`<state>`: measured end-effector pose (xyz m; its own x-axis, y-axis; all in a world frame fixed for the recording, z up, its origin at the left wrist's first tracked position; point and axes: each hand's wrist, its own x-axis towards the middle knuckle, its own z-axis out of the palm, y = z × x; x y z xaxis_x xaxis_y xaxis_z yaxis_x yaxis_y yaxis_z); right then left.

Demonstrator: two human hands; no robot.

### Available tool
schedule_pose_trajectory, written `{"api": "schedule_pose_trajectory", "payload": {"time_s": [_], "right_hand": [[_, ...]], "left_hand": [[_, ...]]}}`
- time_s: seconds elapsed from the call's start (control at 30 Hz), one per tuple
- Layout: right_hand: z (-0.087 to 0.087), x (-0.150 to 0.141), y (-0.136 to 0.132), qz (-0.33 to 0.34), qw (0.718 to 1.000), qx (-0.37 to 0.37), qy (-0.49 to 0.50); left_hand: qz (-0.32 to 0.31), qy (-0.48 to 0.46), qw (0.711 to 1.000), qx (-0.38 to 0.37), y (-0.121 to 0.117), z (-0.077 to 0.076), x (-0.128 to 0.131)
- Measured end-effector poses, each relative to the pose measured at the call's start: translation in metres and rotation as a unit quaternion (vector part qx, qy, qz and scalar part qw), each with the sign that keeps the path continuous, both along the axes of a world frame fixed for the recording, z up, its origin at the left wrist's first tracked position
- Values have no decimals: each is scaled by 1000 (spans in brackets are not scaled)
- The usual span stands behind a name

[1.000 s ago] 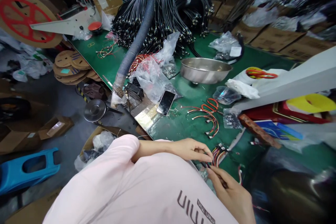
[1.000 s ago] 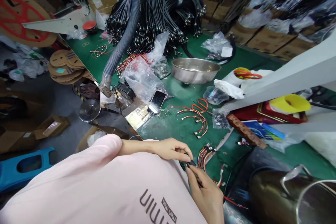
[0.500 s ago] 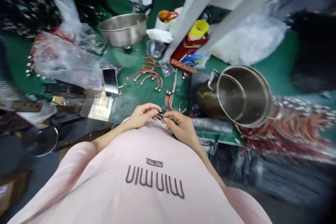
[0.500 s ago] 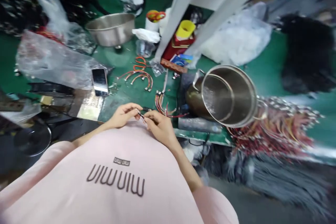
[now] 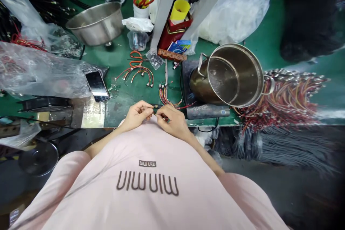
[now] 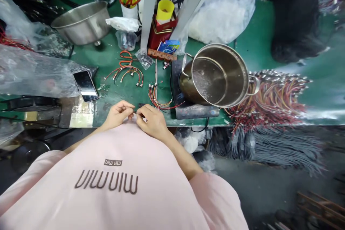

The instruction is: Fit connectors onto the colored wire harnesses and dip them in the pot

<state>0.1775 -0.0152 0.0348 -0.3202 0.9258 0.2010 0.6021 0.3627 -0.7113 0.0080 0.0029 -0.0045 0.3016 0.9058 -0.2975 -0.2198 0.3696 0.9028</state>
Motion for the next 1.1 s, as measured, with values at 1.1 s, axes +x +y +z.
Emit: {"api": "schedule_pose_trajectory", "payload": {"time_s": [1.1], "right_hand": [[0, 3, 1, 10, 982, -158, 106]], "left_hand": [[-108, -39, 991, -64, -4, 0, -6]]}}
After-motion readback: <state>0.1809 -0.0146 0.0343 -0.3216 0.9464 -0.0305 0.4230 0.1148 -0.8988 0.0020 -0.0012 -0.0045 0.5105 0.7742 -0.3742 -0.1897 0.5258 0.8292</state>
